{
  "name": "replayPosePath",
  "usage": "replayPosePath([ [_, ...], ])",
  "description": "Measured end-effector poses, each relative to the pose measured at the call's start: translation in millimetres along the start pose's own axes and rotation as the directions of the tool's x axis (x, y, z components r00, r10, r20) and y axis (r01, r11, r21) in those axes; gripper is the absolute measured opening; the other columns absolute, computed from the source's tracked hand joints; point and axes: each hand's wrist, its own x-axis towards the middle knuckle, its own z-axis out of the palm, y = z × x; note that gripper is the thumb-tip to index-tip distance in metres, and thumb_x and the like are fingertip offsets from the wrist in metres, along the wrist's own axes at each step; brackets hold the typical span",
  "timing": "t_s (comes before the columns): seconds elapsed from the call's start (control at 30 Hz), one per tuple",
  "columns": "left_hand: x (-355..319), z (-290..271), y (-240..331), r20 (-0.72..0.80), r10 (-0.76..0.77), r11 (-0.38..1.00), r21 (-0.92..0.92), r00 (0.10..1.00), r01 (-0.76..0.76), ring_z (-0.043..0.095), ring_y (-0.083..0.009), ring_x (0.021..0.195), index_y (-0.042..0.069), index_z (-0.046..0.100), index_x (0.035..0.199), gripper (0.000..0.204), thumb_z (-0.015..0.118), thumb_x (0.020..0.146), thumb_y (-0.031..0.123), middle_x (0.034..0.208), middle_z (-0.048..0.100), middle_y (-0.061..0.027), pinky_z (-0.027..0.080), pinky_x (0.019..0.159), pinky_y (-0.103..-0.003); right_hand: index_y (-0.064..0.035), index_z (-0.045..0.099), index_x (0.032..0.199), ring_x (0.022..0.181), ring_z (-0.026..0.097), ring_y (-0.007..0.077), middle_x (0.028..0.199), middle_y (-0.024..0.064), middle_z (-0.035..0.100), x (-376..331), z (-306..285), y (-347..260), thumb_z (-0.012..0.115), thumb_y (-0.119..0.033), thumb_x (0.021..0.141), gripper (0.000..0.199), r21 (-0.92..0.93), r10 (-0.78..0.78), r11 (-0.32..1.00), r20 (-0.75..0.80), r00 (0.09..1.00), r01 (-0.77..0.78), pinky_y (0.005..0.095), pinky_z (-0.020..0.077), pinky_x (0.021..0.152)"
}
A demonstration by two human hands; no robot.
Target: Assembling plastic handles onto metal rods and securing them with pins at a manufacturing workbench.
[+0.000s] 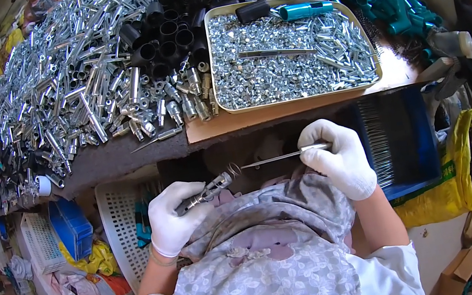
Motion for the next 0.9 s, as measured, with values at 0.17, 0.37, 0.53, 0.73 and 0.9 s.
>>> replayPosePath([
  [0.17,7.4,2.1,3.7,0.043,0.144,0.990,-0.006,0.989,-0.144,0.072,-0.0277,0.075,0.001,0.073,0.098,0.030,0.086,0.072,0.008,0.090,0.073,-0.0153,0.057,0.066,-0.033,0.0015,0.066,0.091,0.072,0.053,0.0044,0.082,-0.0015,0.062,1.7,11.0,-13.5,0.068,-0.003,0.082,0.011,-0.187,-0.010,0.981,0.193,0.981,0.047,0.0213,0.0450,0.066],
  [0.37,6.4,9.9,7.9,0.113,0.164,0.986,-0.029,0.980,-0.162,0.073,-0.0274,0.074,0.003,0.072,0.101,0.031,0.086,0.074,0.009,0.090,0.073,-0.0139,0.058,0.066,-0.033,0.0037,0.066,0.096,0.079,0.060,0.0083,0.084,0.0042,0.067,1.5,38.6,-8.3,0.068,-0.007,0.086,0.015,-0.228,0.023,0.971,0.380,0.925,0.069,0.0273,0.0519,0.073],
  [0.53,0.1,10.5,4.9,0.133,0.104,0.988,-0.128,0.986,-0.087,0.074,-0.0265,0.077,0.001,0.073,0.097,0.032,0.086,0.068,0.004,0.091,0.075,-0.0155,0.058,0.069,-0.032,0.0004,0.055,0.108,0.079,0.068,0.0240,0.088,0.0125,0.063,-5.8,40.5,11.4,0.071,-0.038,0.095,0.044,-0.185,-0.249,0.899,0.528,0.812,0.396,0.0335,0.0536,0.075],
  [0.73,-4.8,20.1,-2.1,0.131,0.160,0.974,-0.181,0.978,-0.135,0.074,-0.0275,0.075,0.003,0.075,0.098,0.029,0.087,0.072,0.009,0.087,0.074,-0.0132,0.057,0.067,-0.032,-0.0021,0.051,0.109,0.079,0.066,0.0364,0.086,0.0186,0.061,-15.0,48.4,10.4,0.069,-0.018,0.096,0.027,-0.354,-0.298,0.760,0.554,0.777,0.545,0.0379,0.0532,0.073],
  [0.9,-4.4,17.8,4.4,0.041,0.091,0.979,-0.186,0.995,-0.082,0.073,-0.0259,0.075,-0.001,0.072,0.098,0.031,0.084,0.069,0.000,0.089,0.073,-0.0157,0.056,0.068,-0.032,0.0001,0.052,0.120,0.084,0.062,0.0222,0.099,0.0115,0.060,-9.9,37.1,17.6,0.058,-0.018,0.100,0.028,-0.213,-0.347,0.854,0.447,0.824,0.475,0.0332,0.0514,0.079],
])
